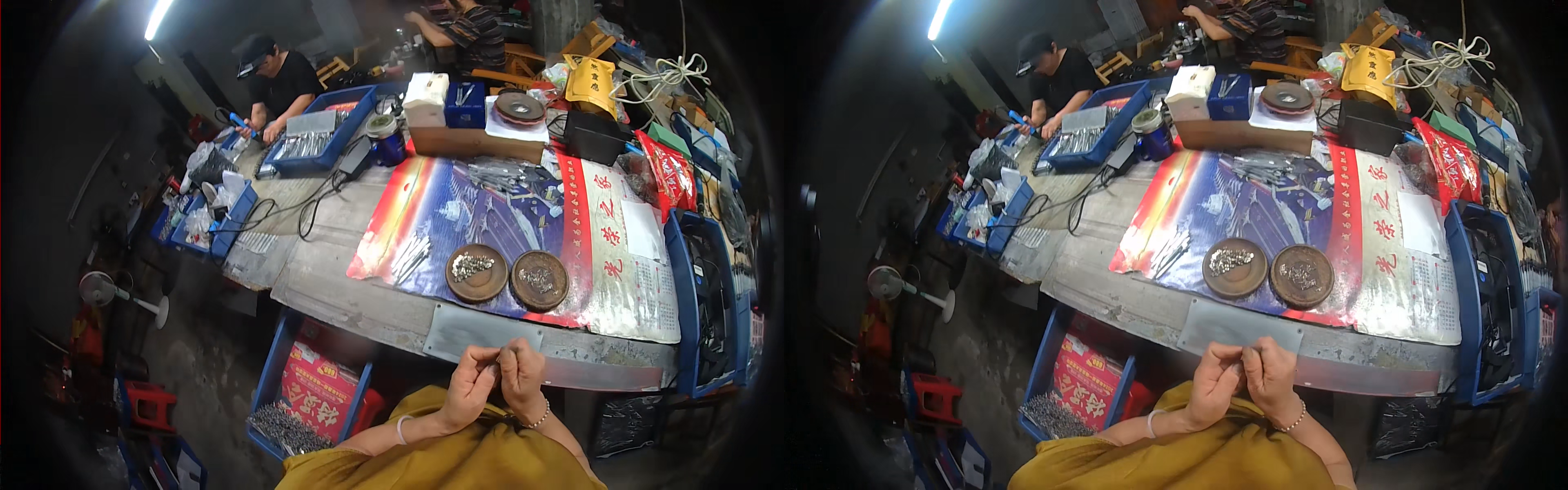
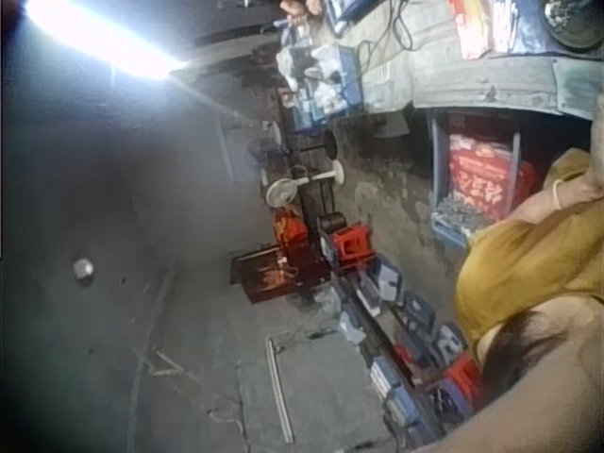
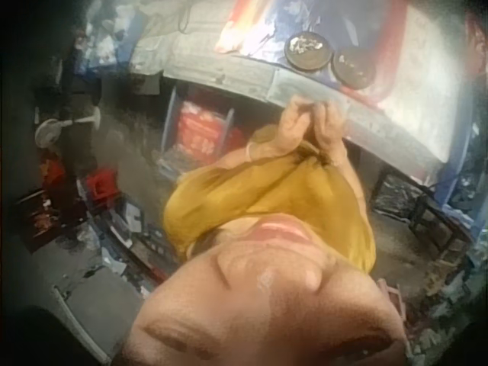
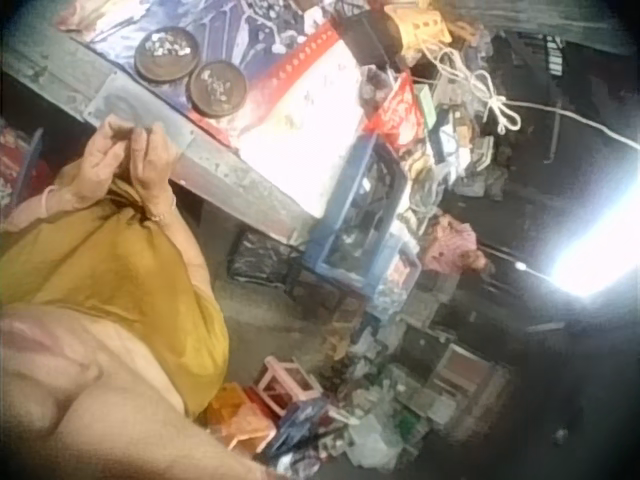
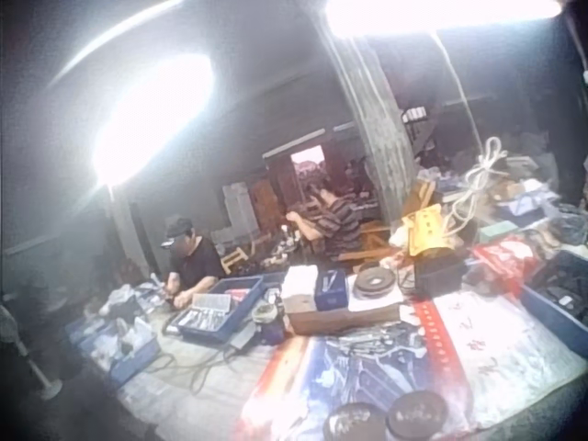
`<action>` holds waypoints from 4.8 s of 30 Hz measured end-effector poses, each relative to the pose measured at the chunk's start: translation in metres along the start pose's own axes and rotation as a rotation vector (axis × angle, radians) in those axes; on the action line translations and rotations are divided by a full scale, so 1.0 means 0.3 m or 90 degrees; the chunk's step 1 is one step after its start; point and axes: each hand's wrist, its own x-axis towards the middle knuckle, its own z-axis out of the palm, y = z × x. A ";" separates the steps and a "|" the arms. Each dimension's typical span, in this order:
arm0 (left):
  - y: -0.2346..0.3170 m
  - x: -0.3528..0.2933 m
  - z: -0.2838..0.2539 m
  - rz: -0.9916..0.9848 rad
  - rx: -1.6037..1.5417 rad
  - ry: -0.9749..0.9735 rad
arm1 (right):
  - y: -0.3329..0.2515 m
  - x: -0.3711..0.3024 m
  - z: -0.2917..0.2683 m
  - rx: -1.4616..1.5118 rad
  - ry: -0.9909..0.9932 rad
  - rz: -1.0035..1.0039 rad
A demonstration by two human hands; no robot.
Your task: The person repeatedly assembles small hardware components by picking up metal pins and small metal parts from containers and fitting them together by hand.
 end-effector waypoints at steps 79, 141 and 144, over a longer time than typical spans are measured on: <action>0.433 -1.116 -1.284 -0.093 0.667 0.862 | 0.067 -0.077 0.027 0.112 -0.084 0.174; 0.385 0.122 -0.160 0.278 0.217 -0.495 | 0.008 -0.005 0.005 0.021 -0.134 0.021; 0.427 0.131 -0.077 0.317 0.044 -0.589 | 0.013 -0.005 0.010 0.023 -0.127 0.012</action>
